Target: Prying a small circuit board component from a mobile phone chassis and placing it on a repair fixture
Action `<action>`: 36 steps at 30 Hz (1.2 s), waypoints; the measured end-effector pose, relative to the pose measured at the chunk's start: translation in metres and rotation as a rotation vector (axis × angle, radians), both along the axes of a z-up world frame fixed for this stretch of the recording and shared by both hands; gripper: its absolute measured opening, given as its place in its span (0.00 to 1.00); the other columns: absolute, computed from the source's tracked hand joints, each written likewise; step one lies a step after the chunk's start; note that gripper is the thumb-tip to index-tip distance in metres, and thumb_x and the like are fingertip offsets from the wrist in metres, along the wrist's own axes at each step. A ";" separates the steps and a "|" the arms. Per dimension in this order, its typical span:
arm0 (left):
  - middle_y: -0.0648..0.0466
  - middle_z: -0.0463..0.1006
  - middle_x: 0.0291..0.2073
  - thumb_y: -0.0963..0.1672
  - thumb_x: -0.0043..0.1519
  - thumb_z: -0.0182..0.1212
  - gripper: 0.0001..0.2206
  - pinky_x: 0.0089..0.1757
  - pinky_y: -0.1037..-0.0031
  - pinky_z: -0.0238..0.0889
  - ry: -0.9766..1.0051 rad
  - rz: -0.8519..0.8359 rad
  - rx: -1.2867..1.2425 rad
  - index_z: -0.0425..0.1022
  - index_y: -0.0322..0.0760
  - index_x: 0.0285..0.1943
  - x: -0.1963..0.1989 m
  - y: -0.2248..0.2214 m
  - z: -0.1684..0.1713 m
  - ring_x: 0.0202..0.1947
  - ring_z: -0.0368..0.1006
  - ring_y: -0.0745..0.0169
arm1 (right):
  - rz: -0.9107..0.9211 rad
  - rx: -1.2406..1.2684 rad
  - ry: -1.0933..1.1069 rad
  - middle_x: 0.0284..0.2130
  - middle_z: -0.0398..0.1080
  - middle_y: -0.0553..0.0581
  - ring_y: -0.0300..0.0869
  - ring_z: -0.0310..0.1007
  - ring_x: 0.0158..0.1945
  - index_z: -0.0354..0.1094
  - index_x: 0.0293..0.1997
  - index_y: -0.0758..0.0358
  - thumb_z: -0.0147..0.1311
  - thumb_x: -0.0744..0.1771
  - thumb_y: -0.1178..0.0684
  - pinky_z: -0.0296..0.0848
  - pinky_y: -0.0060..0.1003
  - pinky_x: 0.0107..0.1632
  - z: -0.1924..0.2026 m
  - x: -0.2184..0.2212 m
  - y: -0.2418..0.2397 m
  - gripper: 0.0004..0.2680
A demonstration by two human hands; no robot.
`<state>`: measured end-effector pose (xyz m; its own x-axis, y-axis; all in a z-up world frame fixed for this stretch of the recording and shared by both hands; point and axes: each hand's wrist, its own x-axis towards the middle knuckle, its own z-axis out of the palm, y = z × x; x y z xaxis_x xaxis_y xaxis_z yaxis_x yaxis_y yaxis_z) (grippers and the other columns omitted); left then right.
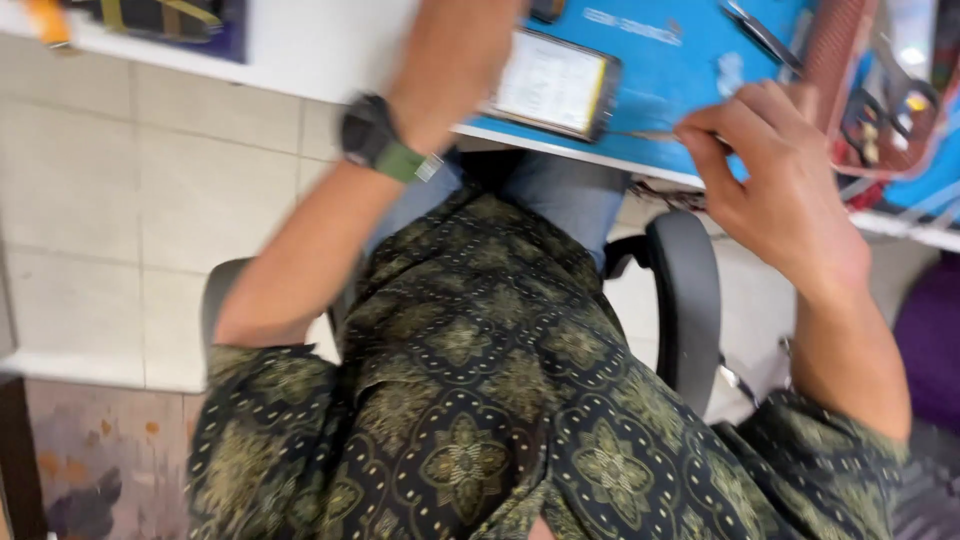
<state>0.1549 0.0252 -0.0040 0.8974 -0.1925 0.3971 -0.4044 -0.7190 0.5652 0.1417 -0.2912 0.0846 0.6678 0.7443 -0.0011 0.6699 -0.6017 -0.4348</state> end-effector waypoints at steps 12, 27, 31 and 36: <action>0.28 0.65 0.75 0.32 0.60 0.69 0.26 0.76 0.48 0.55 -0.012 -0.260 0.209 0.68 0.29 0.68 -0.122 -0.063 -0.009 0.79 0.57 0.32 | -0.101 -0.217 -0.062 0.41 0.75 0.61 0.55 0.72 0.44 0.81 0.58 0.71 0.60 0.83 0.58 0.64 0.55 0.63 -0.003 0.007 -0.003 0.06; 0.28 0.55 0.80 0.40 0.76 0.61 0.11 0.75 0.48 0.57 0.018 -0.233 0.531 0.74 0.33 0.66 -0.127 -0.070 0.000 0.81 0.52 0.28 | 0.124 -0.024 -0.035 0.34 0.69 0.62 0.57 0.68 0.36 0.75 0.55 0.72 0.58 0.80 0.66 0.64 0.53 0.44 0.010 0.040 0.027 0.02; 0.26 0.55 0.79 0.38 0.77 0.56 0.14 0.75 0.48 0.56 0.033 -0.264 0.508 0.71 0.29 0.71 -0.126 -0.068 0.002 0.81 0.51 0.27 | 0.086 0.011 0.056 0.32 0.66 0.65 0.53 0.63 0.33 0.75 0.56 0.76 0.59 0.81 0.68 0.59 0.50 0.40 0.007 0.044 0.019 0.02; 0.26 0.57 0.78 0.36 0.77 0.55 0.13 0.75 0.47 0.57 0.050 -0.272 0.470 0.70 0.27 0.70 -0.124 -0.068 0.007 0.80 0.50 0.26 | 0.051 -0.027 0.080 0.35 0.67 0.64 0.53 0.64 0.36 0.74 0.58 0.74 0.59 0.81 0.67 0.60 0.51 0.42 0.008 0.038 0.018 0.00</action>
<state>0.0310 -0.0428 0.0027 0.8059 -0.5670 0.1705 -0.5920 -0.7719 0.2315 0.1797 -0.2728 0.0928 0.6258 0.7765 -0.0735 0.6640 -0.5798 -0.4723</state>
